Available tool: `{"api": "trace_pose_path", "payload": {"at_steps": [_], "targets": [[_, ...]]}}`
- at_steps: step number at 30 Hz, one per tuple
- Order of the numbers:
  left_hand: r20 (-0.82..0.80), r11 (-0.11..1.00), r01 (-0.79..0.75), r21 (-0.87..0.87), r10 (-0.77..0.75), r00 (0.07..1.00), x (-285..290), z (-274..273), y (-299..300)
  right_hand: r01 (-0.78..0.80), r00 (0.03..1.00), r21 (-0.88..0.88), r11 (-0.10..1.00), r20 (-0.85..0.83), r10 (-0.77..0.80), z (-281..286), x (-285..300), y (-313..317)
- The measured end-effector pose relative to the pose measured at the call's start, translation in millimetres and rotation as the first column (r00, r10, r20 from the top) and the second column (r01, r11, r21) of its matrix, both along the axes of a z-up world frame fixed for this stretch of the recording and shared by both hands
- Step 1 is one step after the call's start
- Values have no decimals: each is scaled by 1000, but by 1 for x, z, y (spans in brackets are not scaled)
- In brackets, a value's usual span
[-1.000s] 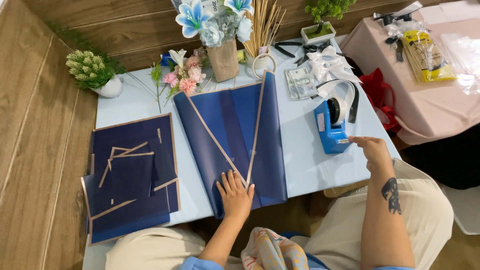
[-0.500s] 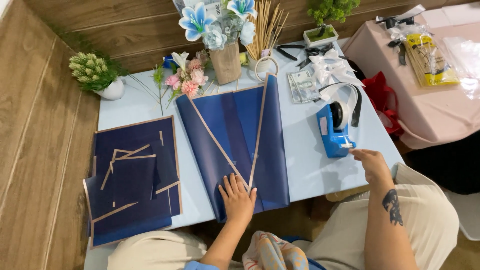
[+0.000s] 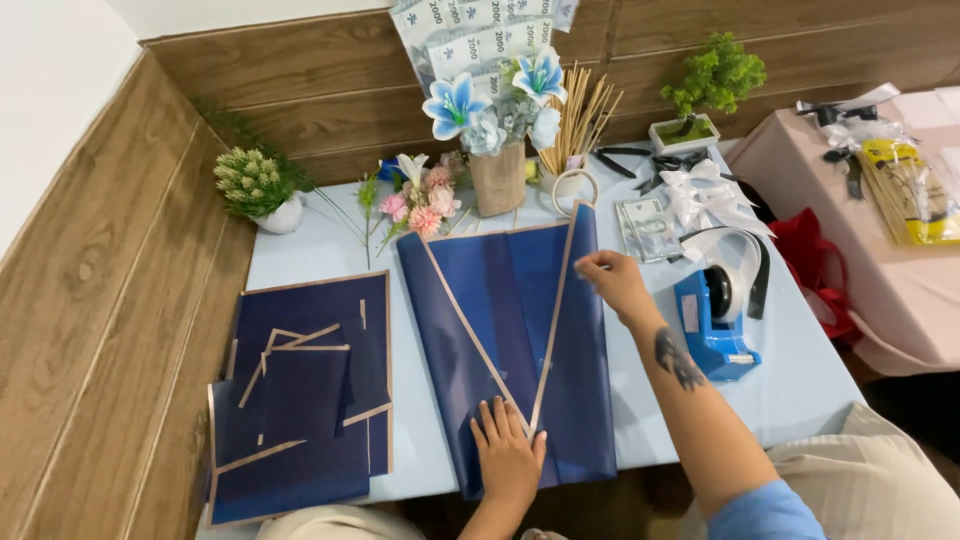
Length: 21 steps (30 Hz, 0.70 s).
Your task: The person folds a sheet of blue wrapping paper and secures it with tape. They then place a bouquet of flowers and money into the prepared wrapping and fold the paper around it.
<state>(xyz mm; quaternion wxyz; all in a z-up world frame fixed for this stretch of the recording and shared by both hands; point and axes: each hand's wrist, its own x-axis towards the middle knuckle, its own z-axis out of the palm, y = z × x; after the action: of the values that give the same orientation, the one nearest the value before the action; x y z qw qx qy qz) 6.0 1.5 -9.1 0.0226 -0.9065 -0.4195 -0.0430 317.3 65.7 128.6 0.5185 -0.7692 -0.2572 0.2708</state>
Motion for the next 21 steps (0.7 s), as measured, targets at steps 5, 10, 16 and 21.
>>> {"api": "trace_pose_path", "payload": {"at_steps": [5,10,16,21], "targets": [[-83,999,-7,-42,4,997,8,17,12,70,924,117,991,-381,-21,-52,14,112],[-28,997,27,-73,-29,999,22,39,40,-100,986,-132,986,123,116,-104,11,160],[5,994,-19,-108,20,1000,59,34,82,-116,909,-254,960,363,206,-113,0,162],[229,983,96,-156,-58,972,98,59,140,-96,904,-387,917,351,243,-89,-10,159]]}}
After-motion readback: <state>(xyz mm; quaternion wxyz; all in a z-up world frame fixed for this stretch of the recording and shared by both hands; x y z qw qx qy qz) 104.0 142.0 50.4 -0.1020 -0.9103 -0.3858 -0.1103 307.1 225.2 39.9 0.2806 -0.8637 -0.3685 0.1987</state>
